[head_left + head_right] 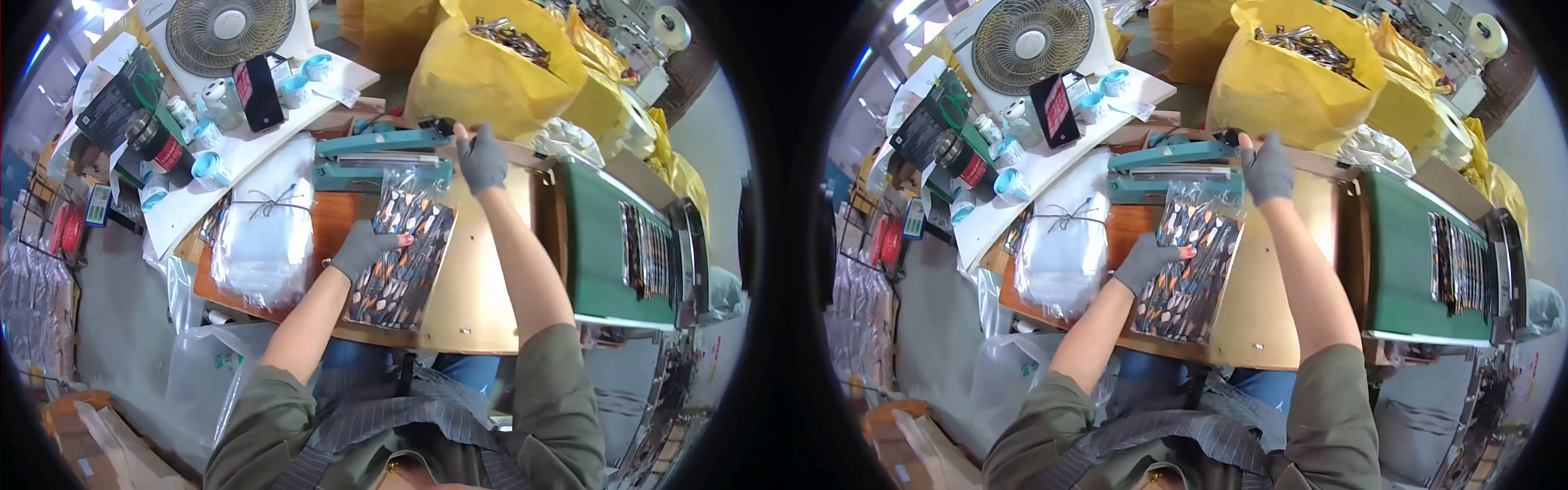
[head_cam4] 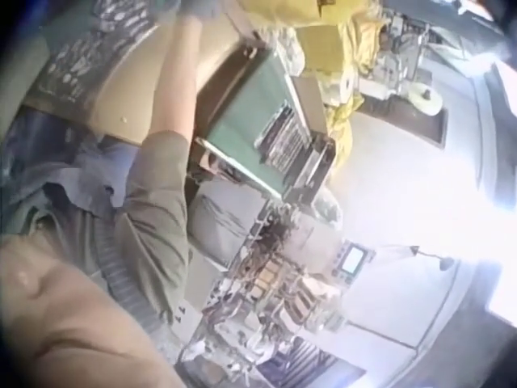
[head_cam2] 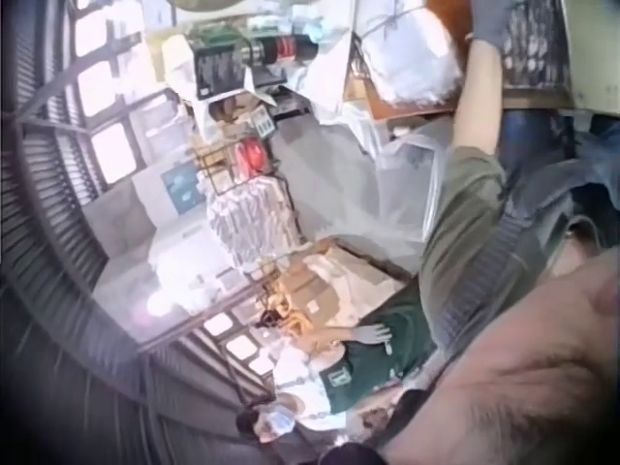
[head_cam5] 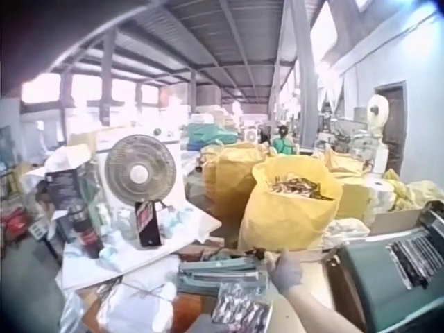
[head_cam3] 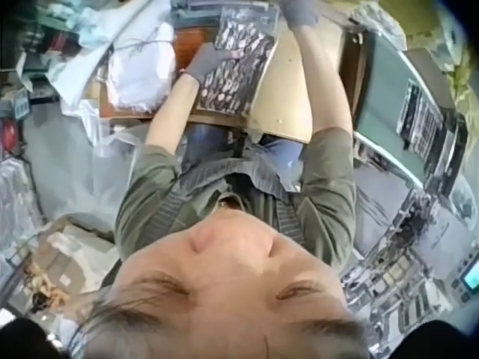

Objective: Packaging and sealing small industrial components in plastic sleeves at a workstation.

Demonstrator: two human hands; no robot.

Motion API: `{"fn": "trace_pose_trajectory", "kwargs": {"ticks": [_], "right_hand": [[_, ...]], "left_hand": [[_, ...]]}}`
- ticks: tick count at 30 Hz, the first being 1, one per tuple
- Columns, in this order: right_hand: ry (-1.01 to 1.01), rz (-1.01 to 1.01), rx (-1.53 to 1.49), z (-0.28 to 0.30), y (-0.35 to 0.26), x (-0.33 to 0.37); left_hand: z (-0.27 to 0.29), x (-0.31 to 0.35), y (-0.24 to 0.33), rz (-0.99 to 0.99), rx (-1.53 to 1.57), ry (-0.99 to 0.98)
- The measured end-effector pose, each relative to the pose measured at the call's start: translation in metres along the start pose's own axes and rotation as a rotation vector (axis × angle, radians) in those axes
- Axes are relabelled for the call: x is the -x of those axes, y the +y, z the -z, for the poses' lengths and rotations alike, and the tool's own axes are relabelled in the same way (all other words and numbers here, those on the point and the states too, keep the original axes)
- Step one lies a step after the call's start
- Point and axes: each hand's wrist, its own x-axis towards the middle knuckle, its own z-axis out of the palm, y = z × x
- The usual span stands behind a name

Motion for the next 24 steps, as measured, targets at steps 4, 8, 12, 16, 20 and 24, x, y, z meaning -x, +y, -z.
{"fn": "trace_pose_trajectory", "kwargs": {"ticks": [4, 8, 12, 16, 20, 24], "right_hand": [[-0.180, 0.225, 0.039, -0.035, -0.036, -0.038], [-0.159, 0.298, -0.045, -0.025, -0.068, -0.032], [-0.217, 0.148, 0.331, -0.070, -0.001, -0.018], [-0.145, 0.207, 0.231, -0.080, 0.012, -0.016], [-0.136, 0.179, 0.231, -0.080, 0.012, -0.012], [-0.138, 0.164, 0.192, -0.080, 0.010, -0.008]], "left_hand": [[0.033, -0.029, -0.004, 0.187, 0.191, 0.107], [0.068, -0.045, 0.007, 0.159, 0.219, 0.226], [0.073, -0.051, -0.020, 0.137, 0.056, 0.245], [0.059, -0.031, -0.022, 0.163, 0.146, 0.299], [0.062, 0.001, -0.044, 0.166, 0.108, 0.160], [0.060, 0.007, -0.035, 0.138, 0.083, 0.207]]}}
